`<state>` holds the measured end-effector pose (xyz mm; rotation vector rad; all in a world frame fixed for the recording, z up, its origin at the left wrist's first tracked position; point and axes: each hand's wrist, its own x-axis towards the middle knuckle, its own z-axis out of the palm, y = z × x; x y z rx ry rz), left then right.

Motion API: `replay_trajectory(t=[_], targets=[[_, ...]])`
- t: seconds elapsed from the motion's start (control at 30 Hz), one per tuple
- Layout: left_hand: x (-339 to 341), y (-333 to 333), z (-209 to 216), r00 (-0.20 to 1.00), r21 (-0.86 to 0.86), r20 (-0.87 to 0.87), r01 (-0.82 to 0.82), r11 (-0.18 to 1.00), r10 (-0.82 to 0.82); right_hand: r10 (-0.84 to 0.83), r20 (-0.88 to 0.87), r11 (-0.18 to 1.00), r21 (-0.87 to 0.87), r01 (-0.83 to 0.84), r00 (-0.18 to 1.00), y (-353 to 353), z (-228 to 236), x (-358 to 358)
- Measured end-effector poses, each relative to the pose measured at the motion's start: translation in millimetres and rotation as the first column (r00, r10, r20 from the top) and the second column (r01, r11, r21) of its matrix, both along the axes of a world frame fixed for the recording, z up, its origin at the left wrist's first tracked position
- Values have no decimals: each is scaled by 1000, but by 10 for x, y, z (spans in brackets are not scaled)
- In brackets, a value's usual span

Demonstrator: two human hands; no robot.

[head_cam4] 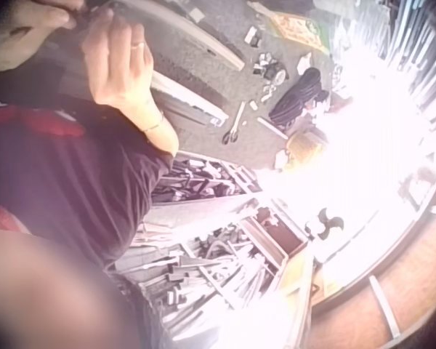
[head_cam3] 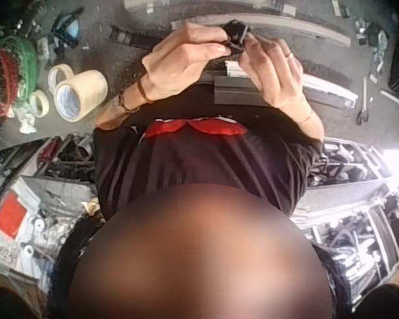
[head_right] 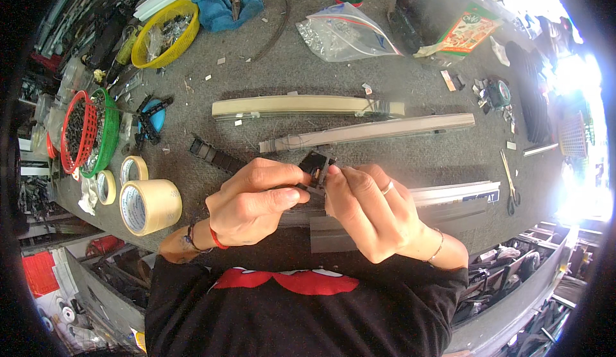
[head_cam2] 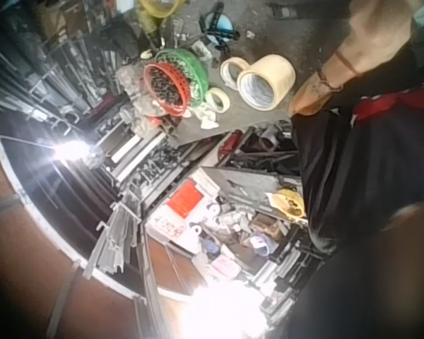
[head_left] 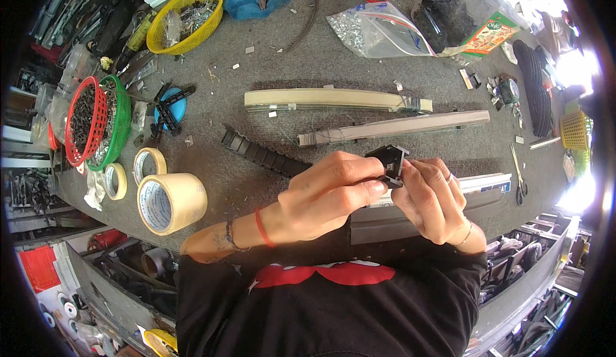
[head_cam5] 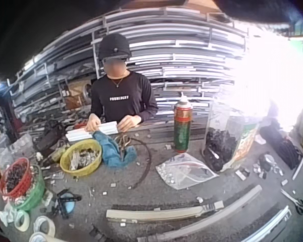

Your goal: The person uses scissors to trim a plastic strip from a long flexible cable. They then insert small black plastic clips into the cable's end and connect two cable segments together, aligning and snapping them into place.

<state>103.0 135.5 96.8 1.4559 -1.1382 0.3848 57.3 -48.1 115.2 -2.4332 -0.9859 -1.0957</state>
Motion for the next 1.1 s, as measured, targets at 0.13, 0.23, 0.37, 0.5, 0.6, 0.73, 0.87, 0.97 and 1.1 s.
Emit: replay_trajectory(t=[0.13,0.23,0.37,0.5,0.6,0.73,0.87,0.97,1.1], targets=[[-15,0,-12,1000,18,-4,3,1000,-3,15,-36,998,64,-13,999,14,-10,0],[-20,0,-19,1000,25,14,-11,1000,10,49,-140,989,148,-28,989,11,6,-12],[-12,8,-19,999,48,47,-11,999,9,121,-352,957,290,-14,928,-9,66,-53],[0,4,-25,1000,33,11,-6,999,5,72,-313,971,241,6,947,19,52,-43],[-10,-8,-43,999,-1,-39,36,999,-36,30,-186,989,146,-2,982,31,7,-5],[-47,-50,-96,979,-60,-201,25,998,-36,-13,-95,996,86,21,995,13,-22,11],[-56,-105,-157,958,-125,-278,39,991,-73,-30,-95,999,30,33,995,-24,-28,25],[-93,-122,-166,897,-180,-426,45,983,-119,-18,-108,999,48,23,994,-30,-38,37],[-107,-113,-165,777,-187,-604,81,979,-179,-6,-130,998,60,14,991,-47,-35,41]])
